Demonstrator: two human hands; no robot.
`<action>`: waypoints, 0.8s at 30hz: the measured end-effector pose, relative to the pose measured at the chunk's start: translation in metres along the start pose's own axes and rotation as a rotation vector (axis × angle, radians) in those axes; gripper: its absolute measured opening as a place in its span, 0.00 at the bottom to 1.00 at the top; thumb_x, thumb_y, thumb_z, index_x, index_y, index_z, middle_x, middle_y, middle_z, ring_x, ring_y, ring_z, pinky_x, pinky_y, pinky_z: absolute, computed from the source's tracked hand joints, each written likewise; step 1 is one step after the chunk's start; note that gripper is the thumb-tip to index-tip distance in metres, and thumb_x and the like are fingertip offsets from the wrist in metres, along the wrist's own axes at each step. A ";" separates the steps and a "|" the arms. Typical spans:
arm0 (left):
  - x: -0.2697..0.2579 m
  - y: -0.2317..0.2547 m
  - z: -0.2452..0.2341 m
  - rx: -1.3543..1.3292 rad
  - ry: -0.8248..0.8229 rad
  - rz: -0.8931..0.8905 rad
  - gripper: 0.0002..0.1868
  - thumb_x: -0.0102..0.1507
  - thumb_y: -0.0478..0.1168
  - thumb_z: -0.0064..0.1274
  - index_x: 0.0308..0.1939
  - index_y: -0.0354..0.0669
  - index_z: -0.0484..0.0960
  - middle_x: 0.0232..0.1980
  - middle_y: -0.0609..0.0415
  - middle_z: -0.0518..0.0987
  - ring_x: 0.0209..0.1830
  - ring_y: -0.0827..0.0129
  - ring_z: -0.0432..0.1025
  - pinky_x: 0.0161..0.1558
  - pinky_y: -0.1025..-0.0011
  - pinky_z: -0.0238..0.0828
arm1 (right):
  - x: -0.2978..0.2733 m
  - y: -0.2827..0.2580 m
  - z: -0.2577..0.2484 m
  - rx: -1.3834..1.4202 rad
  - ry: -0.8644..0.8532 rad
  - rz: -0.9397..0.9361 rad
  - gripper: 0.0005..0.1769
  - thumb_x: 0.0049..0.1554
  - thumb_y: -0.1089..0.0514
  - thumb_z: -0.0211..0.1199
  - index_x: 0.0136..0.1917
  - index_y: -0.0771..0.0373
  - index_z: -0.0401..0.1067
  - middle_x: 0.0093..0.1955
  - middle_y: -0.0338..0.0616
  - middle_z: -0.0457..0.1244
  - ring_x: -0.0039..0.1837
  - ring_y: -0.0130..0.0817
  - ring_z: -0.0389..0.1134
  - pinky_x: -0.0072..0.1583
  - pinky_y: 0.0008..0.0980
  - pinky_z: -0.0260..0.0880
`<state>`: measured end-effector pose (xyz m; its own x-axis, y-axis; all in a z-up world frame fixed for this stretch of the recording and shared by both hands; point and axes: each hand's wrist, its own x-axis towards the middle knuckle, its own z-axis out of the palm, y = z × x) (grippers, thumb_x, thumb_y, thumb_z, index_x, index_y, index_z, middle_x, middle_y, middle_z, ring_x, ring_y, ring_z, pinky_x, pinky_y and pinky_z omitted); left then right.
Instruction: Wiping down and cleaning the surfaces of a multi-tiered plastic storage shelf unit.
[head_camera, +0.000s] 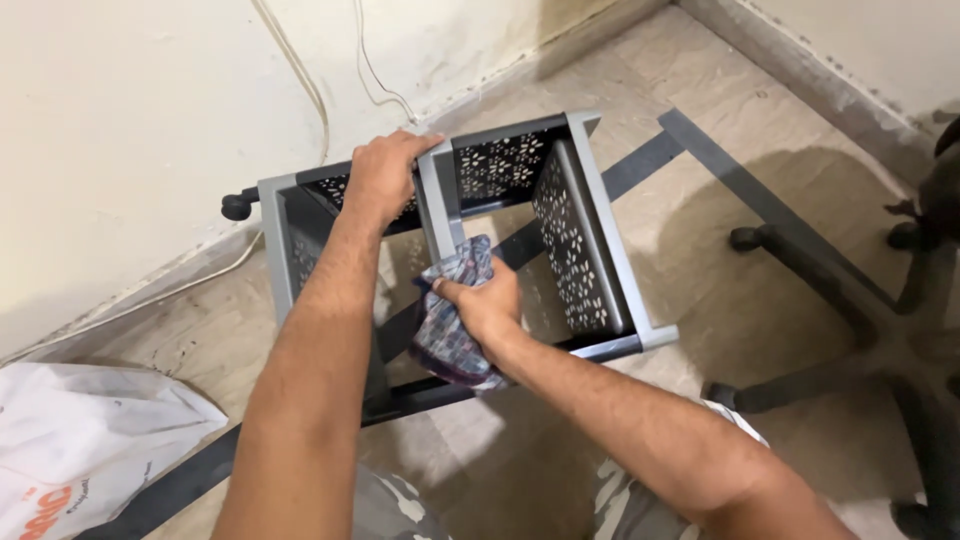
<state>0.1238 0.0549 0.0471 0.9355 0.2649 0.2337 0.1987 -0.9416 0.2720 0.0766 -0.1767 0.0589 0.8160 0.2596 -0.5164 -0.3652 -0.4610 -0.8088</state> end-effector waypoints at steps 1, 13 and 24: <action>-0.004 -0.002 0.005 -0.001 -0.009 0.001 0.27 0.67 0.35 0.46 0.64 0.74 0.79 0.56 0.60 0.80 0.56 0.52 0.76 0.55 0.48 0.70 | -0.002 0.004 0.003 0.002 0.001 0.009 0.34 0.37 0.50 0.80 0.58 0.56 0.77 0.54 0.53 0.73 0.62 0.51 0.73 0.59 0.42 0.74; -0.049 -0.019 0.050 -0.016 -0.041 -0.019 0.26 0.66 0.37 0.39 0.64 0.69 0.80 0.57 0.58 0.81 0.58 0.51 0.74 0.61 0.49 0.68 | -0.003 0.042 0.024 -0.087 -0.109 0.069 0.36 0.38 0.42 0.79 0.59 0.49 0.76 0.58 0.49 0.71 0.66 0.49 0.71 0.64 0.45 0.72; -0.056 0.045 0.054 0.123 -0.045 -0.276 0.33 0.61 0.43 0.50 0.72 0.71 0.69 0.70 0.49 0.68 0.76 0.44 0.53 0.69 0.22 0.35 | 0.168 0.051 0.011 -0.135 -0.016 -0.214 0.31 0.57 0.36 0.56 0.69 0.39 0.51 0.71 0.52 0.62 0.73 0.57 0.63 0.73 0.56 0.61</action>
<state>0.0962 -0.0138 -0.0041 0.8527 0.5074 0.1243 0.4785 -0.8541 0.2035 0.1898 -0.1472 -0.0719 0.8606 0.3769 -0.3425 -0.1205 -0.5028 -0.8560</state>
